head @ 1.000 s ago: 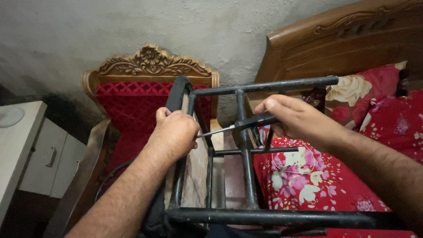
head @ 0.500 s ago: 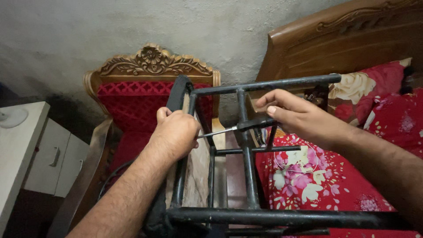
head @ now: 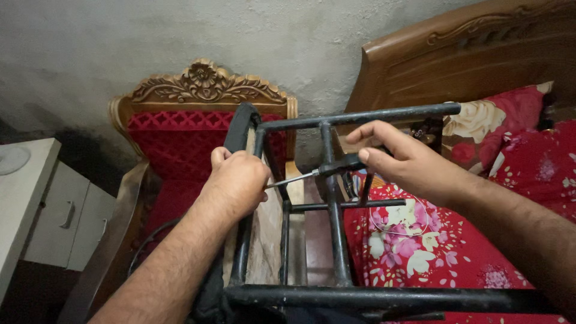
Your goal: The person holds an upside-down metal-framed chair and uses a screwdriver to turn screws on the chair's seat frame, working on different screw positions along the frame throughout the clip.
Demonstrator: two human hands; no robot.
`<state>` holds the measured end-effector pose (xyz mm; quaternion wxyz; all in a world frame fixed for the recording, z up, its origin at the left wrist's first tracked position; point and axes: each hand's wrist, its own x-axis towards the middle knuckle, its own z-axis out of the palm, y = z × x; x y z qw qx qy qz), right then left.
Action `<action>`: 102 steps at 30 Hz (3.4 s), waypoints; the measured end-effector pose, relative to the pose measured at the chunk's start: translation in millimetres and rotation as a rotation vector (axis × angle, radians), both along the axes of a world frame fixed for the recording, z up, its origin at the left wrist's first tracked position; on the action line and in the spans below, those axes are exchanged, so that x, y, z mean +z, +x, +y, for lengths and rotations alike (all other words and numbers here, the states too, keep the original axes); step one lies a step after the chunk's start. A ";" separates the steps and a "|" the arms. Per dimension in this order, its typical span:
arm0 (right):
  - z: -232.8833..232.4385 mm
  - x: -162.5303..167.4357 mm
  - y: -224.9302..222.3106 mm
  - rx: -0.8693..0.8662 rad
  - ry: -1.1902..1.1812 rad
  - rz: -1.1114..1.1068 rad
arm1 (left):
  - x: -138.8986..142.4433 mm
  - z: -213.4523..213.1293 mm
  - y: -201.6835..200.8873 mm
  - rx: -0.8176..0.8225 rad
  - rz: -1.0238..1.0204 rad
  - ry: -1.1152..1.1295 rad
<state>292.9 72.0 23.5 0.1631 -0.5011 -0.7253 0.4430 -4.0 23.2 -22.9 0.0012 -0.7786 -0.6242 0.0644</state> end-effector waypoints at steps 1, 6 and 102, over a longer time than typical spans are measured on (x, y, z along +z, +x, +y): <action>-1.7 3.2 -2.0 0.038 0.014 0.031 | 0.3 -0.4 -0.1 -0.006 -0.018 0.008; -4.5 6.4 -8.3 0.223 0.074 0.141 | -0.6 -0.6 -1.5 -0.003 -0.096 0.011; 9.2 -14.7 6.2 0.083 0.143 0.133 | 0.2 0.5 -2.4 0.000 -0.094 0.003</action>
